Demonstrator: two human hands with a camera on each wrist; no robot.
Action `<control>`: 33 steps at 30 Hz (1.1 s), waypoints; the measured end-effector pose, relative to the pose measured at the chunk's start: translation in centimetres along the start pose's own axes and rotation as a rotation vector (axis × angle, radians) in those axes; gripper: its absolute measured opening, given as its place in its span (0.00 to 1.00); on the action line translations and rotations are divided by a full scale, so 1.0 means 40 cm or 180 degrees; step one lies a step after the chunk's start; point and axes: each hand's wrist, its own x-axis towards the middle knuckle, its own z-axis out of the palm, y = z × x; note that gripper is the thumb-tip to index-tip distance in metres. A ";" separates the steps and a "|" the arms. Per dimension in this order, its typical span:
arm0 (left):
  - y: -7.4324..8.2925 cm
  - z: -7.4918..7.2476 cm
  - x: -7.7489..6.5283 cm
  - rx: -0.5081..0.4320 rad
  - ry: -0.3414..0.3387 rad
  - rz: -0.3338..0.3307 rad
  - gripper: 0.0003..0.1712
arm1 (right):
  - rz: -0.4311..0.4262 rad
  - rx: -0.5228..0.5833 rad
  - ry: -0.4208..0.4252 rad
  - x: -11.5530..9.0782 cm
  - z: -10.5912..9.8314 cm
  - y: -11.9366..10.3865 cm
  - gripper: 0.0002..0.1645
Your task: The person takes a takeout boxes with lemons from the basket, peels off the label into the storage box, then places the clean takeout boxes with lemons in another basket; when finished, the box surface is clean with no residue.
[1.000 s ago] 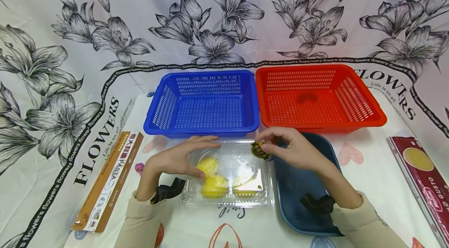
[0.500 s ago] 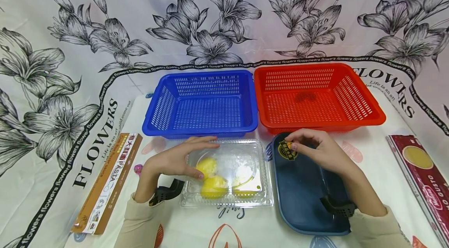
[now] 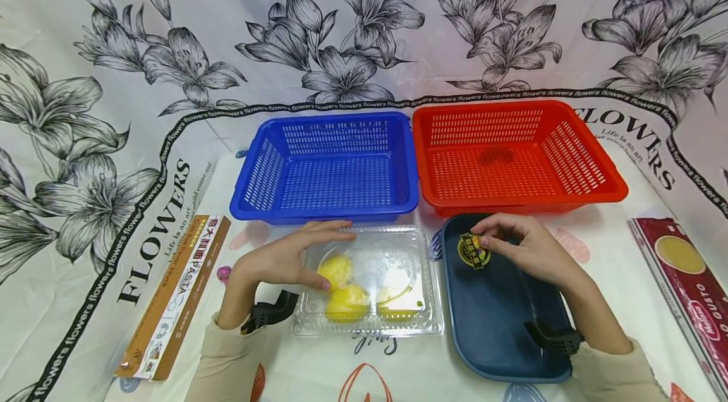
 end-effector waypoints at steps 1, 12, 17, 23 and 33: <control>0.001 0.000 0.000 0.0001 0.0001 0.0005 0.49 | 0.0016 -0.0060 -0.0012 -0.001 0.001 0.001 0.09; 0.005 -0.001 0.001 -0.0005 -0.0012 -0.0018 0.49 | -0.0054 -0.0692 -0.0131 -0.001 0.014 0.015 0.10; 0.006 0.000 0.001 -0.0003 -0.0014 -0.0027 0.49 | -0.0099 -0.0900 -0.0212 0.002 0.016 0.022 0.10; 0.009 0.001 -0.001 -0.0002 -0.0001 -0.0064 0.49 | -0.0042 -0.1106 -0.0223 0.001 0.014 0.015 0.11; 0.009 0.002 -0.003 0.0016 0.0008 -0.0069 0.48 | 0.0045 -0.1385 -0.0398 -0.004 0.014 0.012 0.12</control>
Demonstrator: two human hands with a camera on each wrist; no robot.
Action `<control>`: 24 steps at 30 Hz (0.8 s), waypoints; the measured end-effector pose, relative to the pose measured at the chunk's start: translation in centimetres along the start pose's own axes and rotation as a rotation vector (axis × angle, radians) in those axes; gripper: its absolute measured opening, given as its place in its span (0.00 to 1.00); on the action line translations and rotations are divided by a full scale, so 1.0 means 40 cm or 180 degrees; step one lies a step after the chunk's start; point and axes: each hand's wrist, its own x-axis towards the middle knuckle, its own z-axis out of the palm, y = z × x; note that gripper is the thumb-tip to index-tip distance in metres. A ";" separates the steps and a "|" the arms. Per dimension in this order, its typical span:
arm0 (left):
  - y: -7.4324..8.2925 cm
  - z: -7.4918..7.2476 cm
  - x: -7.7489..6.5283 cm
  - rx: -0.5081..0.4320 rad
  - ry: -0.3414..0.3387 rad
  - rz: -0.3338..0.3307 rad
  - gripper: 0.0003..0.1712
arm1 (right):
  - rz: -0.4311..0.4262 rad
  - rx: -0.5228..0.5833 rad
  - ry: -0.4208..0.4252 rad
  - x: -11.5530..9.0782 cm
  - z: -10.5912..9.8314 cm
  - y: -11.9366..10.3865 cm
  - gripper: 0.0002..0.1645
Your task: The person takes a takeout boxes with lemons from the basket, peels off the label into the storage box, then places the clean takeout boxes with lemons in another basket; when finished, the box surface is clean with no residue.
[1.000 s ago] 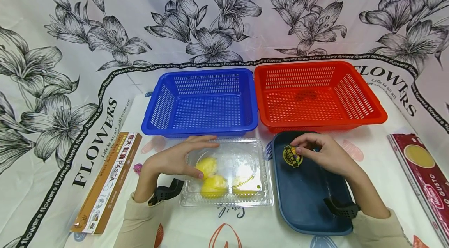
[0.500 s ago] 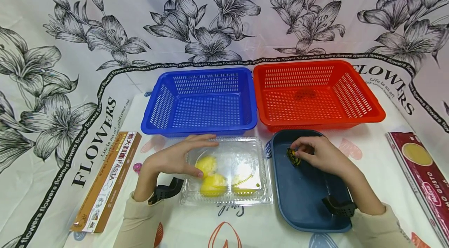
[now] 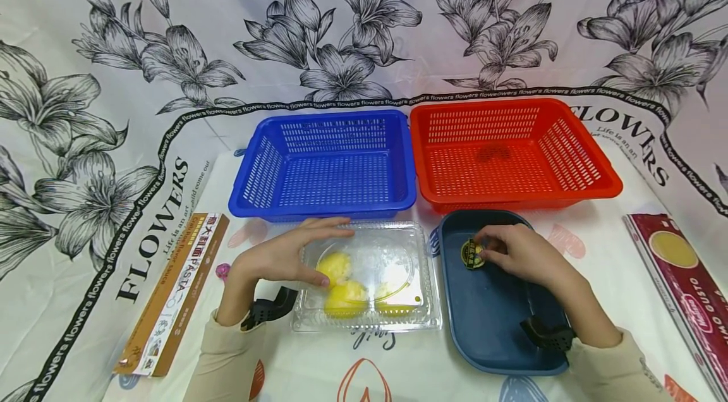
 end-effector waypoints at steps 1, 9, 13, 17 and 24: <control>0.000 0.000 0.001 0.0006 0.0000 -0.0002 0.48 | -0.0014 -0.0029 -0.0025 0.000 0.000 0.001 0.13; 0.004 -0.003 0.004 0.0034 -0.0009 0.0013 0.48 | -0.0159 0.0108 0.0018 0.000 0.007 0.009 0.16; 0.005 -0.003 0.006 0.0047 -0.0031 0.0015 0.48 | -0.0208 0.0463 0.0161 0.001 0.011 0.012 0.15; 0.002 -0.003 0.003 0.0043 -0.0013 -0.0022 0.47 | -0.0113 0.0786 0.0277 -0.002 0.000 0.009 0.15; -0.011 0.004 -0.012 0.0030 0.0119 -0.0137 0.46 | -0.0044 0.1338 0.0532 -0.013 -0.063 0.017 0.17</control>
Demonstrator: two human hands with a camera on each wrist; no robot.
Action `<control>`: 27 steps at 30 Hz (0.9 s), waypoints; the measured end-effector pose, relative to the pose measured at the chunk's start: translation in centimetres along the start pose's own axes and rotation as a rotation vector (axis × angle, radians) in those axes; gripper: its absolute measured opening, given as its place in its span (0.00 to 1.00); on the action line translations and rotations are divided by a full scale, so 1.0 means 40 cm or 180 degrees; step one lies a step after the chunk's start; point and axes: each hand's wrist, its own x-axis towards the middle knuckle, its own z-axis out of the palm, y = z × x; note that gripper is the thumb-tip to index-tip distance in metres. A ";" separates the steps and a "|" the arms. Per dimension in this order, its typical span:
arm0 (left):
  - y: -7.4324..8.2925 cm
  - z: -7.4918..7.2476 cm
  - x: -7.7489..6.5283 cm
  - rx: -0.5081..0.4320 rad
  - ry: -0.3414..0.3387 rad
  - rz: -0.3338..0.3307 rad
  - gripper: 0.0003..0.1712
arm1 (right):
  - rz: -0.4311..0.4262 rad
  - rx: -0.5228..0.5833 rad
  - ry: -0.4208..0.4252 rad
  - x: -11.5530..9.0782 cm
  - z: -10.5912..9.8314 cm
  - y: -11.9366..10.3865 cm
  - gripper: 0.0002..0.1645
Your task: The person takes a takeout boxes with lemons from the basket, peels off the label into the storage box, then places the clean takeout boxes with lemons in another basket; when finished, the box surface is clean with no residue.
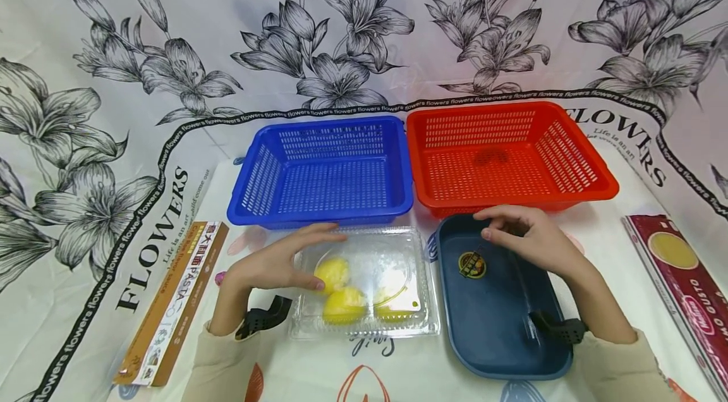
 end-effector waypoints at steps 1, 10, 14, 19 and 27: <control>-0.001 0.001 -0.004 -0.0005 0.0022 -0.0026 0.46 | 0.0003 0.0043 0.0092 0.002 -0.012 0.000 0.18; -0.007 0.015 -0.029 -0.0051 0.0195 -0.0228 0.40 | -0.0148 0.0235 0.1620 0.022 -0.118 0.067 0.18; -0.016 0.025 -0.043 -0.0170 0.0309 -0.0231 0.36 | 0.0029 -0.0319 0.1901 0.035 -0.140 0.100 0.21; -0.017 0.040 -0.060 -0.0226 0.0442 -0.0246 0.34 | 0.0381 -0.1022 0.1285 0.037 -0.156 0.134 0.39; -0.013 0.063 -0.086 -0.0351 0.0550 -0.0449 0.36 | 0.0680 -0.1373 0.1130 0.038 -0.168 0.135 0.53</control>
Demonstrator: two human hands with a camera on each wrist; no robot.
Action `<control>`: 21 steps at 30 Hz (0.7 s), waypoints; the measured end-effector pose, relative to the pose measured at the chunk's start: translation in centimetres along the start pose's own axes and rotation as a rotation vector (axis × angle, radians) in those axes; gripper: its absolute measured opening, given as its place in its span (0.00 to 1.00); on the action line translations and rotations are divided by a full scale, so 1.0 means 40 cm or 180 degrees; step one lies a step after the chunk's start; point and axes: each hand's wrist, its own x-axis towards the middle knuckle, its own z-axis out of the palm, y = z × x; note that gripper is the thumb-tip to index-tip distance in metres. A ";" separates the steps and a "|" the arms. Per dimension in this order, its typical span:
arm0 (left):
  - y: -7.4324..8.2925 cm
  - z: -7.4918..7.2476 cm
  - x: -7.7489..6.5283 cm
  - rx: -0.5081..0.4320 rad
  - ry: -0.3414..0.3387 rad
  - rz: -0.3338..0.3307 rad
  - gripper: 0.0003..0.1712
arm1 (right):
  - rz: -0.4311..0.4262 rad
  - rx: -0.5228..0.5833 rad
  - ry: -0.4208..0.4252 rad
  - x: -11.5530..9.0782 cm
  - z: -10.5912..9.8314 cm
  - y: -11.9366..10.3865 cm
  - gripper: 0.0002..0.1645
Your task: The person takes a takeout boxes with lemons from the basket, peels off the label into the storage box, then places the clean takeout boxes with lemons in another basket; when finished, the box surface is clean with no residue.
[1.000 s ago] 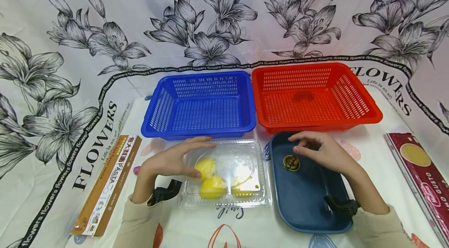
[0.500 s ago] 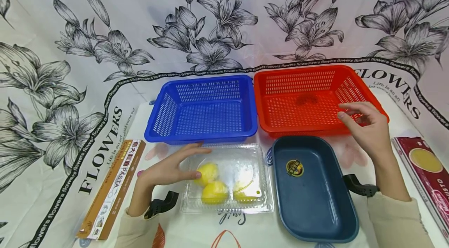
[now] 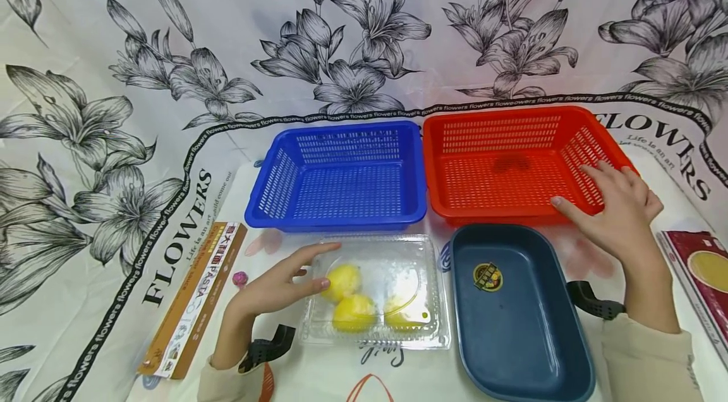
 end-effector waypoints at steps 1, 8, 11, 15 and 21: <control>-0.002 0.002 0.000 -0.0027 -0.0010 -0.0014 0.36 | 0.0038 -0.0008 0.0011 -0.001 -0.003 0.006 0.54; -0.018 0.017 0.000 -0.0151 -0.0047 -0.0068 0.39 | 0.0275 0.0116 -0.0016 -0.010 -0.018 0.063 0.55; -0.021 0.022 0.003 -0.0151 0.0003 -0.0042 0.38 | 0.0325 0.0256 0.0021 -0.016 -0.026 0.082 0.54; -0.025 0.026 0.002 -0.0167 0.0147 -0.0017 0.36 | 0.0344 0.0352 0.0039 -0.019 -0.029 0.095 0.53; -0.036 0.031 0.005 -0.0276 0.0249 0.0139 0.35 | 0.0415 0.0314 0.0046 -0.022 -0.027 0.110 0.55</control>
